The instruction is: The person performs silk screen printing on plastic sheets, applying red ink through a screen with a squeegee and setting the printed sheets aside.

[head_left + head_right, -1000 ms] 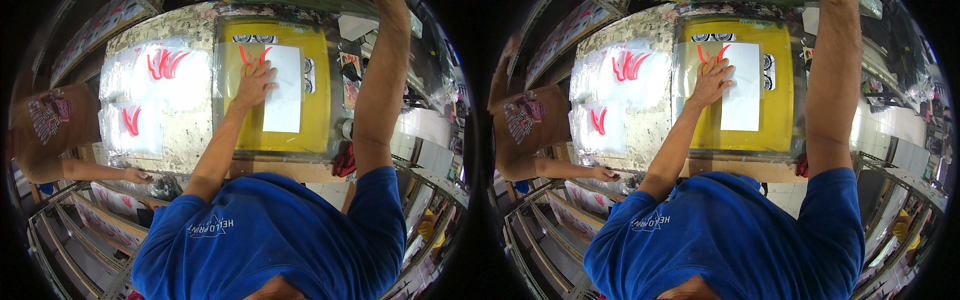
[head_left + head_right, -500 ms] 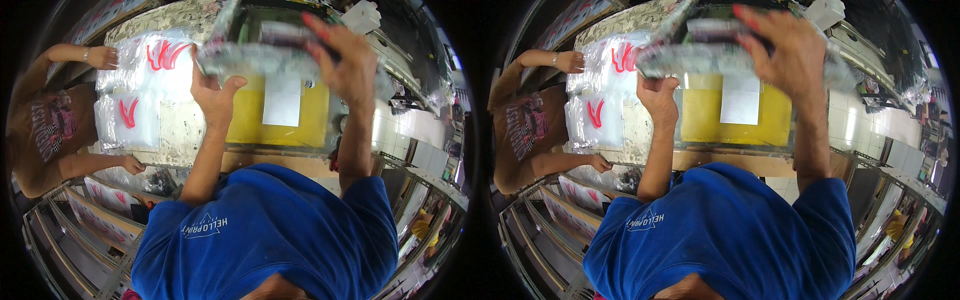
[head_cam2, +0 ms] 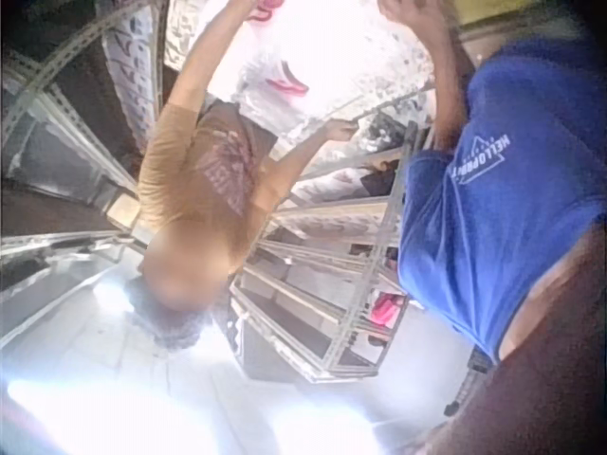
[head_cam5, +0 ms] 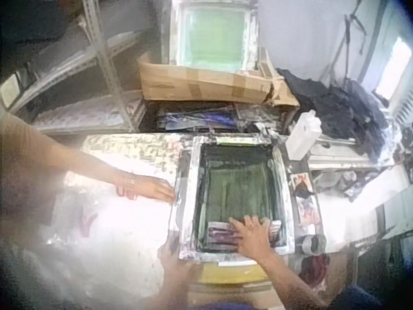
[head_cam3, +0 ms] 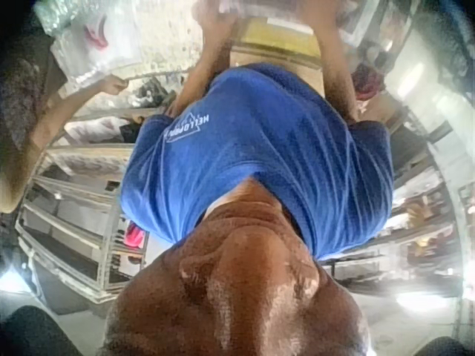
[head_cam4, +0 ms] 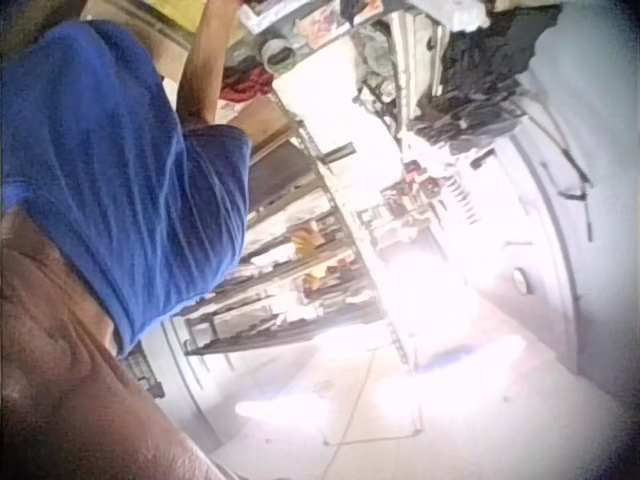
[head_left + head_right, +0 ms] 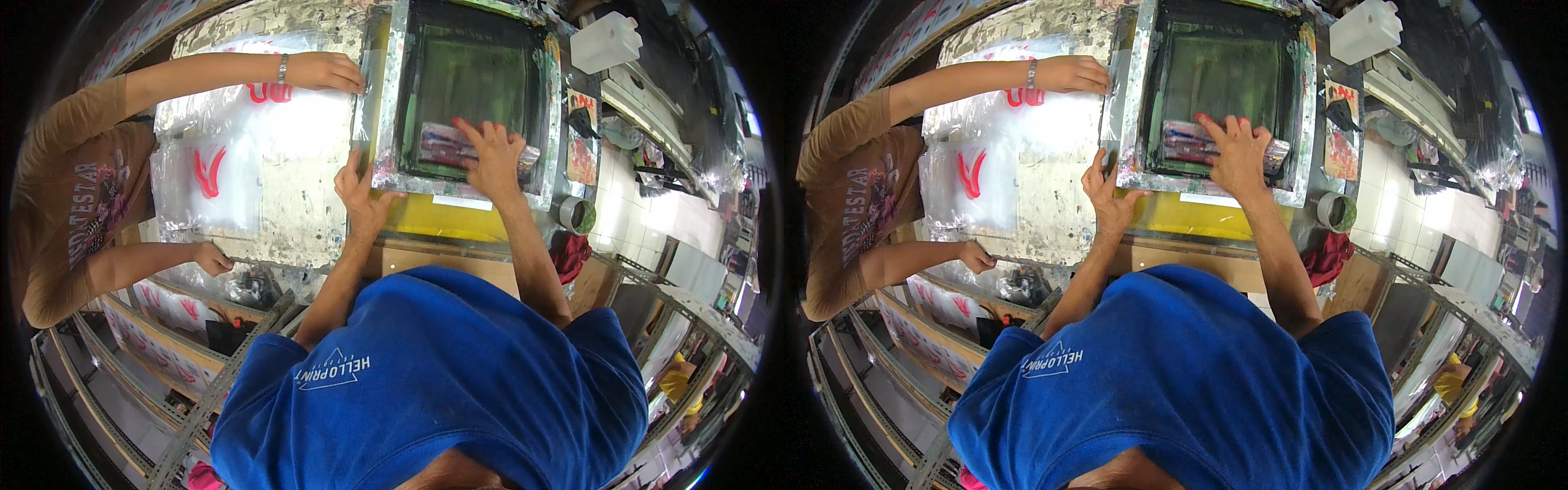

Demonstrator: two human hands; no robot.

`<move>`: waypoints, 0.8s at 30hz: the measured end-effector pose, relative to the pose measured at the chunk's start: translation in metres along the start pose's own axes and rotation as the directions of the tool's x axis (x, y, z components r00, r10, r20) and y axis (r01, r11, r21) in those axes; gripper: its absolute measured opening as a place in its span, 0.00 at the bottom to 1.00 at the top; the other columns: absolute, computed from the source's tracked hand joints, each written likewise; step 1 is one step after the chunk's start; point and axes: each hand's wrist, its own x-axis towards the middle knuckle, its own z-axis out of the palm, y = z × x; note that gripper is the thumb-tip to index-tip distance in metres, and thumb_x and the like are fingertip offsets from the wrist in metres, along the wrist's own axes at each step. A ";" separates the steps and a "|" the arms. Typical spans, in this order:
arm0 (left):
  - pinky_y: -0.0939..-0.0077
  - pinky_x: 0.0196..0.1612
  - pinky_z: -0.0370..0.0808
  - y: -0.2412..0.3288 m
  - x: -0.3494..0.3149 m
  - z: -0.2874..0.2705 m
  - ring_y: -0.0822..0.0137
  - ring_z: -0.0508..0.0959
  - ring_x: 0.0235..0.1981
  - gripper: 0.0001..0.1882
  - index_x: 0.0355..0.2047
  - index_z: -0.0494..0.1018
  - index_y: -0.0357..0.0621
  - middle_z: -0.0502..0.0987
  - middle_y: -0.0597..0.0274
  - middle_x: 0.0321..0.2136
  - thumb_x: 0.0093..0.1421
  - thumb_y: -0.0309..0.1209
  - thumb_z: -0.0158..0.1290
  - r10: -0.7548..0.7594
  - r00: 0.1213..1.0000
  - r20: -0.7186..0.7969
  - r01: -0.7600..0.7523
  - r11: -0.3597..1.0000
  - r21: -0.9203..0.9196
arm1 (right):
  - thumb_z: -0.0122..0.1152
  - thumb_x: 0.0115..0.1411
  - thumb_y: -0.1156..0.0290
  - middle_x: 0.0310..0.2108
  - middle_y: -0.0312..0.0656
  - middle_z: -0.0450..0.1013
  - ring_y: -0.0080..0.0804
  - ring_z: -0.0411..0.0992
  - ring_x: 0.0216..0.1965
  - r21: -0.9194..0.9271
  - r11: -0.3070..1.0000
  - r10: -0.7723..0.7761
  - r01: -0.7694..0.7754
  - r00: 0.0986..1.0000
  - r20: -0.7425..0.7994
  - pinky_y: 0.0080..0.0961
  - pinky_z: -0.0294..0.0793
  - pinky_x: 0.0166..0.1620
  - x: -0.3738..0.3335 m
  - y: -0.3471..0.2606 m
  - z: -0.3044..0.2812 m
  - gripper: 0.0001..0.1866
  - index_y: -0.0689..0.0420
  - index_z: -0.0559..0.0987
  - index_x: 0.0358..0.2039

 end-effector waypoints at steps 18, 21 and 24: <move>0.53 0.59 0.53 0.010 -0.008 -0.006 0.49 0.65 0.55 0.42 0.54 0.75 0.32 0.71 0.48 0.52 0.43 0.48 0.71 -0.055 0.998 -0.013 0.054 0.997 -0.050 | 0.70 0.53 0.57 0.47 0.39 0.79 0.41 0.74 0.52 -0.053 0.990 -0.141 0.131 0.939 -0.315 0.47 0.62 0.51 0.273 0.163 0.016 0.28 0.28 0.79 0.57; 0.58 0.55 0.57 0.019 -0.003 -0.008 0.53 0.67 0.49 0.42 0.55 0.74 0.32 0.74 0.51 0.43 0.42 0.45 0.71 -0.056 0.997 -0.058 0.049 0.992 -0.117 | 0.70 0.55 0.57 0.45 0.44 0.81 0.44 0.76 0.50 0.047 0.999 -0.016 0.026 0.980 -0.197 0.44 0.68 0.50 0.271 0.153 -0.003 0.27 0.27 0.79 0.57; 0.59 0.55 0.59 0.025 0.001 -0.011 0.54 0.68 0.47 0.43 0.56 0.74 0.32 0.74 0.52 0.40 0.42 0.43 0.73 -0.053 0.988 -0.142 0.034 0.991 -0.133 | 0.71 0.55 0.60 0.46 0.49 0.81 0.48 0.78 0.47 0.318 0.948 0.070 0.001 0.975 -0.211 0.33 0.75 0.51 0.237 0.135 -0.041 0.30 0.34 0.77 0.59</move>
